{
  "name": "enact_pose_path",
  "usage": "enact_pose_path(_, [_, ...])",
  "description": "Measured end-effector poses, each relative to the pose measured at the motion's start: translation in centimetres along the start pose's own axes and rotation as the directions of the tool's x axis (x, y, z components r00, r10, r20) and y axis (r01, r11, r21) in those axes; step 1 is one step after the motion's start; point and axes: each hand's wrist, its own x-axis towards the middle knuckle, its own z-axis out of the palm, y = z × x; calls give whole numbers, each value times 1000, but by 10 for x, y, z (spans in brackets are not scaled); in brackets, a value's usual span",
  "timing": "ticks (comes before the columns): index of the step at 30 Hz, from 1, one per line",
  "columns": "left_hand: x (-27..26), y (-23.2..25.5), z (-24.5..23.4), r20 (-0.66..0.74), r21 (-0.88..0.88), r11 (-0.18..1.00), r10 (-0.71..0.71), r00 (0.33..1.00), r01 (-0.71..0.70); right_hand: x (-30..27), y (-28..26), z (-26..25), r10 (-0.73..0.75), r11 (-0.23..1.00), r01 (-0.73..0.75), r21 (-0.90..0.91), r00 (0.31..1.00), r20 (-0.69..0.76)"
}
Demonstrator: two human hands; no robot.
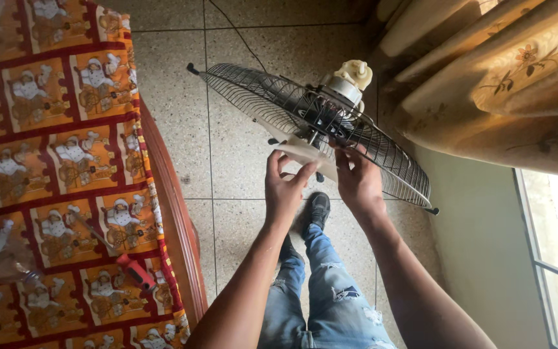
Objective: The person assembles a standing fan by attaching the fan blades to the motor hub, securing them with a nut, and then fitting the front and rear wire cages. The person uses a screwdriver to tighten the nut and aligns the blades before closing the cage.
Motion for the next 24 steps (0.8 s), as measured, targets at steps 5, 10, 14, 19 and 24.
enact_pose_path(5, [-2,10,-1,63,-209,950,-223,973,231,-4,-25,-8,-233,919,187,-348,968,-97])
enact_pose_path(10, [0,20,-3,61,-161,952,-256,965,262,2,-42,-7,113,823,-63,-564,992,55])
enact_pose_path(14, [-1,21,-5,58,-170,953,-243,968,250,6,-59,-10,-88,819,154,-553,986,145])
enact_pose_path(19, [-1,17,-8,58,-195,921,-334,941,339,-6,-87,-21,23,887,60,-457,984,175])
enact_pose_path(24, [0,15,-8,70,-340,875,-341,937,344,-62,-129,-51,-194,914,241,-328,966,170])
